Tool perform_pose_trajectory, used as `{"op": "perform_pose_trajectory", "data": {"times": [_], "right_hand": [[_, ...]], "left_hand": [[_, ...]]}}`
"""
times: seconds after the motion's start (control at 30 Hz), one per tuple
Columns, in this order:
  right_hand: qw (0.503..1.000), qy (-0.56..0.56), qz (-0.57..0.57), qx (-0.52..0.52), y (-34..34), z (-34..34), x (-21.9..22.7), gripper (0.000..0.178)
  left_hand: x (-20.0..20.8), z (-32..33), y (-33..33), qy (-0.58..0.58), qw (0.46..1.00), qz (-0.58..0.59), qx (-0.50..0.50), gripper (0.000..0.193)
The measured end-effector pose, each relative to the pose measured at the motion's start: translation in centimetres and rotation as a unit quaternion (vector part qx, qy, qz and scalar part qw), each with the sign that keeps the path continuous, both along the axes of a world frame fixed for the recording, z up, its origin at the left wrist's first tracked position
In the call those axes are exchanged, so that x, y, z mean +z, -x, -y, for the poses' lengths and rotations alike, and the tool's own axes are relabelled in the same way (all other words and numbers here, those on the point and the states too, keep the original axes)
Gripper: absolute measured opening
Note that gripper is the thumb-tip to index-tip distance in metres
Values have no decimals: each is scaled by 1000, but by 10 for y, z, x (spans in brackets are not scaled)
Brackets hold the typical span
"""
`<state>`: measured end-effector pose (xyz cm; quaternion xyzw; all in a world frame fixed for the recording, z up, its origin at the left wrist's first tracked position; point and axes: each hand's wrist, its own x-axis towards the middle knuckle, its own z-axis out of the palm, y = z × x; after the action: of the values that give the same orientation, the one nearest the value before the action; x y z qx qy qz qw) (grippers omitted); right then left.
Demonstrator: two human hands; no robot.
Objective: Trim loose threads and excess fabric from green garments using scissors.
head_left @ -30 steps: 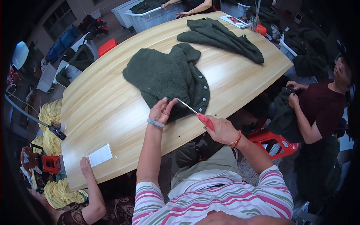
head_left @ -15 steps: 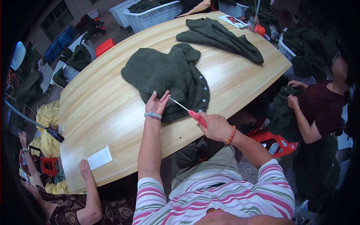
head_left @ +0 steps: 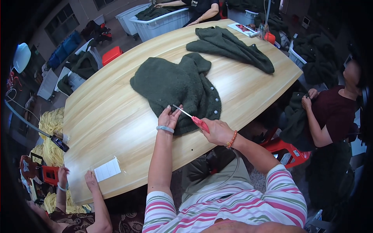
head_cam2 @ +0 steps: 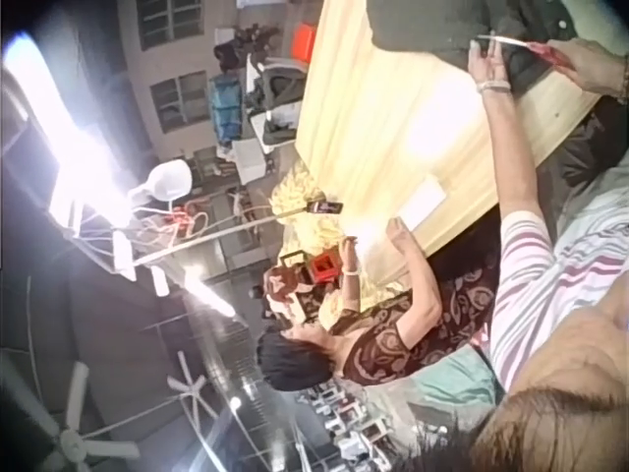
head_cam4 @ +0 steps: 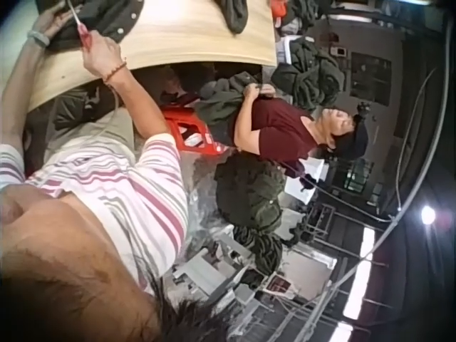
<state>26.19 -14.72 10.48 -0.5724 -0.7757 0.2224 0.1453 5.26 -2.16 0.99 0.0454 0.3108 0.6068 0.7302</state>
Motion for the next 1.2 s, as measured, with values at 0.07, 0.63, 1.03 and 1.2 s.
{"op": "perform_pose_trajectory", "data": {"times": [0.07, 0.63, 1.03, 1.2], "right_hand": [[1000, 19, -11, 1, -2, 4, -1, 34], [999, 42, -10, 14, 0, 4, 26, 33], [998, 48, 42, 0, 31, -41, 22, 26], [993, 86, 74, 24, 30, -36, 28, 28]], "left_hand": [[0, 3, 6, -38, 999, 21, -28, 17], [19, -31, 32, 3, 999, 27, 22, 15], [-1, -13, 18, -56, 997, -58, 16, 11], [0, -12, 19, -53, 996, -58, 31, 10]]}}
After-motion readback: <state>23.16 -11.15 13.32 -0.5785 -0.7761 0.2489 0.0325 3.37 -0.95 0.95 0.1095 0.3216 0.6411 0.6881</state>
